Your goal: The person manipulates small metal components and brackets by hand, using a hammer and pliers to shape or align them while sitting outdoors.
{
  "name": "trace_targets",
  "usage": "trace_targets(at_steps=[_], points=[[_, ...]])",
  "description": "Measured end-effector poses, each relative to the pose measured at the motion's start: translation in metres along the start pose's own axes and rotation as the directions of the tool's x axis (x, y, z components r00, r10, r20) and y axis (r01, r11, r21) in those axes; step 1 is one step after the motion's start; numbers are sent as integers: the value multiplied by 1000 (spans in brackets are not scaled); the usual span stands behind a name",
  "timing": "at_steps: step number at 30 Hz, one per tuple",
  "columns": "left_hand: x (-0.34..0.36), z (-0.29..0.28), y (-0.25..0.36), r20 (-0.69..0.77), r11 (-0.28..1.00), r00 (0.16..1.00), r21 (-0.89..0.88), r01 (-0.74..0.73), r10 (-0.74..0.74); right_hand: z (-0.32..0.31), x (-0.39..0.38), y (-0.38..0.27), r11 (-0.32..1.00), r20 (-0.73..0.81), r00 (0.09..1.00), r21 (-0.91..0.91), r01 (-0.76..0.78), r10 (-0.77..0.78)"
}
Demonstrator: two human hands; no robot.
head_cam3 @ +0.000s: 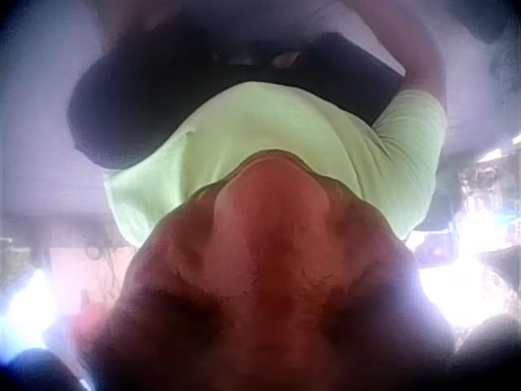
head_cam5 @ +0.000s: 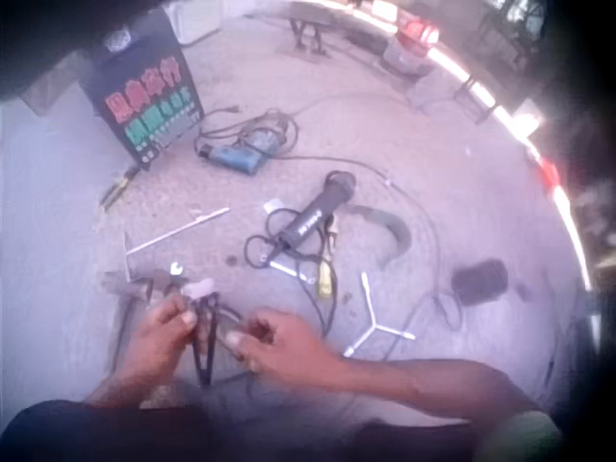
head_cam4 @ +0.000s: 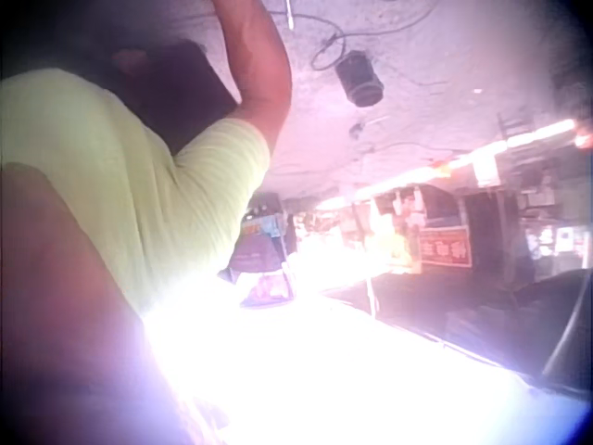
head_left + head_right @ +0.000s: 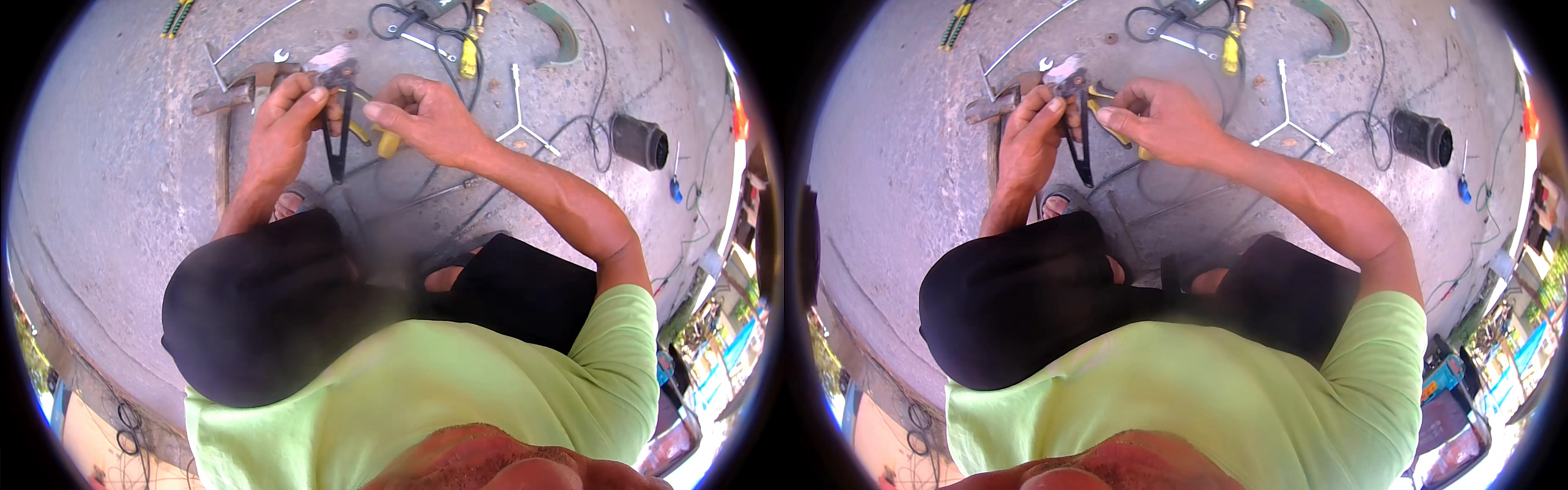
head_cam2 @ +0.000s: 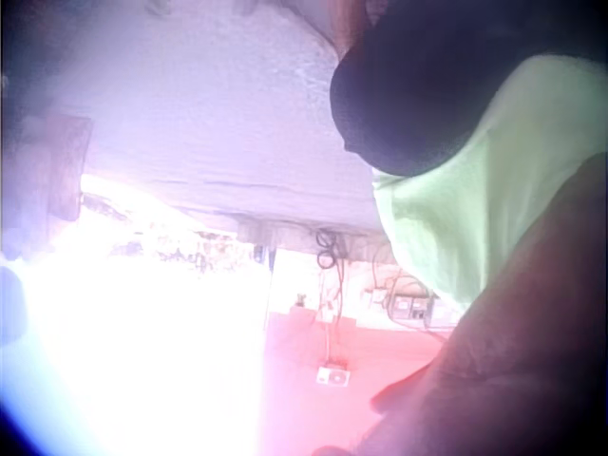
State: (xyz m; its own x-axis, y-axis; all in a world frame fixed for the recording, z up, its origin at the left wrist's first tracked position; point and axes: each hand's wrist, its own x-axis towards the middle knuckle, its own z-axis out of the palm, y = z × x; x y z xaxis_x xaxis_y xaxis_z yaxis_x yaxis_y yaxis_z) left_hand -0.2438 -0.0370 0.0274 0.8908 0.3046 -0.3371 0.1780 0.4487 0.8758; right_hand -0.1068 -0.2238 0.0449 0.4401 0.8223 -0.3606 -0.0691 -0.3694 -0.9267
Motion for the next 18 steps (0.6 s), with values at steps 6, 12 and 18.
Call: trace_targets(at_steps=[6,12,18], points=[[2,-5,-6,-32,993,996,-93,77,-81,-72,-30,82,887,15,983,-434,-159,184],[9,-9,-16,-26,988,995,-120,92,-96,-140,-44,145,641,-106,944,-710,-292,313],[7,11,-11,-154,986,974,21,168,-163,-174,-43,175,432,-239,907,-818,-381,347]])
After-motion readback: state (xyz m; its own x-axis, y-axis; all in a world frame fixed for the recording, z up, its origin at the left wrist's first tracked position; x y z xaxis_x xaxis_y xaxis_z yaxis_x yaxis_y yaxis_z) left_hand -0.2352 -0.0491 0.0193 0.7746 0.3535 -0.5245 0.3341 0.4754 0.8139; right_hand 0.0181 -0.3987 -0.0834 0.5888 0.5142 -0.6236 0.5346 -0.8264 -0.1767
